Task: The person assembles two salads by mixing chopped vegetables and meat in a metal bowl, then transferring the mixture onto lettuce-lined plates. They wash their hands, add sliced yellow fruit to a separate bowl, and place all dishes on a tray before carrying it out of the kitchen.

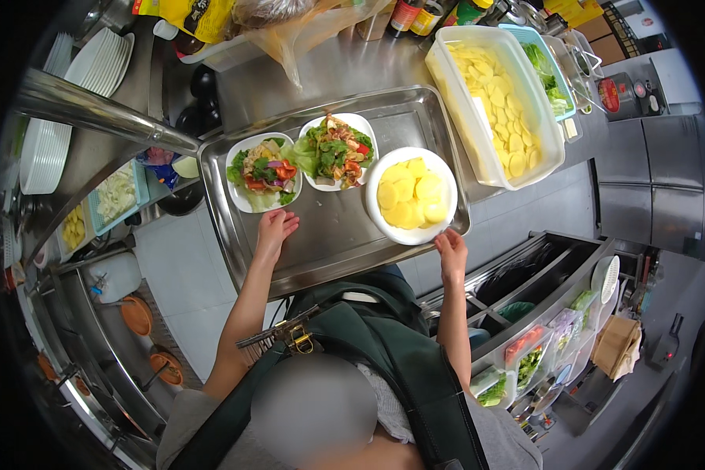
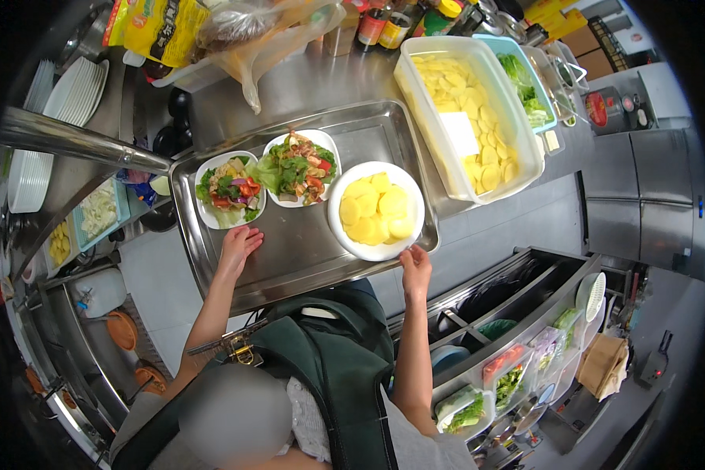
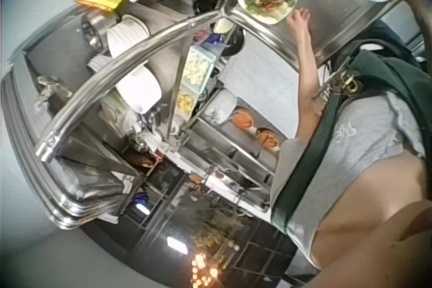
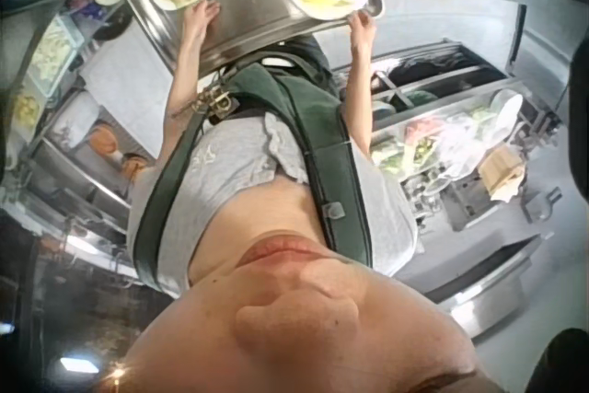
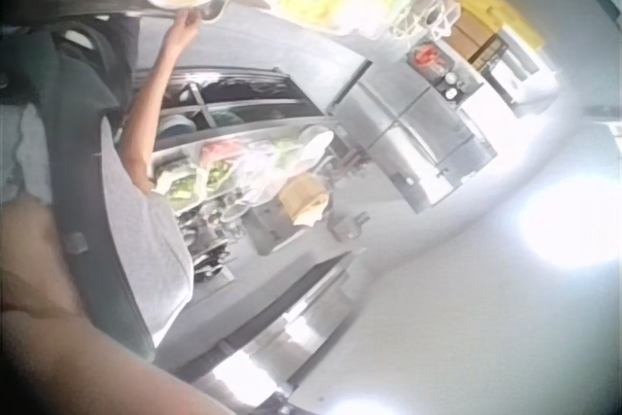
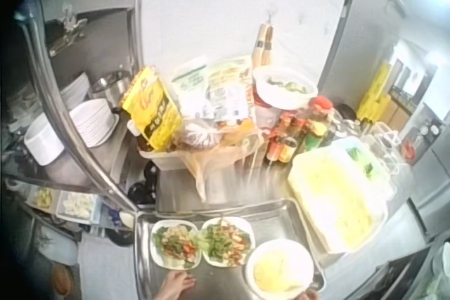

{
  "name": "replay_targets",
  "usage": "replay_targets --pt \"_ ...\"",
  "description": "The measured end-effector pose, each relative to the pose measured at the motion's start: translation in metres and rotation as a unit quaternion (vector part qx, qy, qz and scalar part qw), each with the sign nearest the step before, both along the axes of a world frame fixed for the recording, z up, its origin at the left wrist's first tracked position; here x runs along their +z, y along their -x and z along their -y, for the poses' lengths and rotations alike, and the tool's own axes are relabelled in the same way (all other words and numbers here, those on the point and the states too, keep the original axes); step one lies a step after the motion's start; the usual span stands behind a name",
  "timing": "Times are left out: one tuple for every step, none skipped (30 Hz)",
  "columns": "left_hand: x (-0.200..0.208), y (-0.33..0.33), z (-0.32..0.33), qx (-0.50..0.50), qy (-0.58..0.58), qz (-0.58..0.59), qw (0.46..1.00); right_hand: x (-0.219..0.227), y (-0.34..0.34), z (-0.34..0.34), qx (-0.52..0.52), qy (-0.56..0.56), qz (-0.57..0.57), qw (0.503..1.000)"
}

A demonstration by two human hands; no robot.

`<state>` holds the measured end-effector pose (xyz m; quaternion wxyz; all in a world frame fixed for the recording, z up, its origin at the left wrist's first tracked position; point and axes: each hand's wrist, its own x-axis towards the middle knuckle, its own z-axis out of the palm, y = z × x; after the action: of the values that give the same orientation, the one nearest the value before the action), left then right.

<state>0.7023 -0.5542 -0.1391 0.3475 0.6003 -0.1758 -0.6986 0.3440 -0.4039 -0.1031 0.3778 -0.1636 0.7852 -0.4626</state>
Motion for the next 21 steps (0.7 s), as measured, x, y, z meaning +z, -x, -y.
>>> replay_targets --pt "-0.002 -0.004 0.001 0.025 -0.002 -0.027 0.999 -0.001 0.003 0.004 -0.026 -0.032 -0.046 0.998" --pt "-0.002 -0.009 0.001 0.054 -0.005 -0.054 0.997 -0.002 0.006 0.009 -0.016 -0.054 -0.137 0.989" --pt "-0.001 -0.015 0.001 0.092 -0.027 -0.064 0.993 0.000 0.013 0.011 0.035 -0.071 -0.153 0.985" --pt "0.001 -0.020 -0.001 0.092 -0.011 -0.048 0.995 0.002 0.020 0.012 0.067 -0.109 -0.159 0.979" --pt "0.004 -0.027 -0.005 0.087 0.000 -0.017 0.996 0.006 0.028 0.012 0.090 -0.138 -0.171 0.971" --pt "0.008 -0.036 -0.011 0.052 0.058 0.069 0.995 0.008 0.033 0.010 0.095 -0.105 -0.204 0.969" --pt "0.012 -0.045 -0.019 0.024 0.123 0.163 0.979 0.010 0.040 0.009 0.092 -0.103 -0.289 0.947" --pt "0.016 -0.056 -0.028 0.035 0.221 0.325 0.919 0.011 0.045 0.007 0.086 -0.081 -0.379 0.918" --pt "0.018 -0.067 -0.038 0.047 0.321 0.474 0.819 0.011 0.051 0.007 0.067 -0.064 -0.469 0.878" --pt "0.019 -0.080 -0.048 0.044 0.332 0.624 0.705 0.010 0.057 0.009 0.056 -0.055 -0.493 0.866" --pt "0.019 -0.092 -0.057 0.057 0.329 0.751 0.570 0.008 0.062 0.014 0.078 -0.038 -0.453 0.887" --pt "0.015 -0.101 -0.061 0.031 0.297 0.719 0.628 0.005 0.070 0.020 0.092 -0.049 -0.401 0.910" --pt "0.010 -0.107 -0.064 0.024 0.261 0.680 0.685 0.002 0.079 0.027 0.091 -0.069 -0.348 0.930" --pt "0.003 -0.110 -0.067 0.012 0.198 0.629 0.752 -0.003 0.088 0.037 0.129 -0.066 -0.348 0.926" --pt "-0.002 -0.113 -0.069 -0.002 0.215 0.608 0.764 -0.007 0.095 0.045 0.165 -0.069 -0.348 0.920" --pt "-0.006 -0.115 -0.069 -0.021 0.208 0.579 0.788 -0.010 0.102 0.052 0.194 -0.076 -0.313 0.927" --pt "-0.009 -0.115 -0.069 -0.044 0.197 0.548 0.812 -0.013 0.108 0.059 0.213 -0.067 -0.292 0.930" --pt "-0.008 -0.116 -0.068 -0.011 0.211 0.536 0.817 -0.016 0.112 0.063 0.203 -0.029 -0.280 0.938" --pt "-0.007 -0.116 -0.070 -0.013 0.244 0.524 0.816 -0.017 0.115 0.065 0.210 -0.040 -0.273 0.938" --pt "-0.004 -0.116 -0.071 -0.012 0.258 0.520 0.814 -0.018 0.117 0.065 0.220 -0.042 -0.265 0.938" --pt "0.001 -0.116 -0.071 -0.012 0.252 0.515 0.819 -0.017 0.118 0.065 0.224 -0.070 -0.262 0.936"
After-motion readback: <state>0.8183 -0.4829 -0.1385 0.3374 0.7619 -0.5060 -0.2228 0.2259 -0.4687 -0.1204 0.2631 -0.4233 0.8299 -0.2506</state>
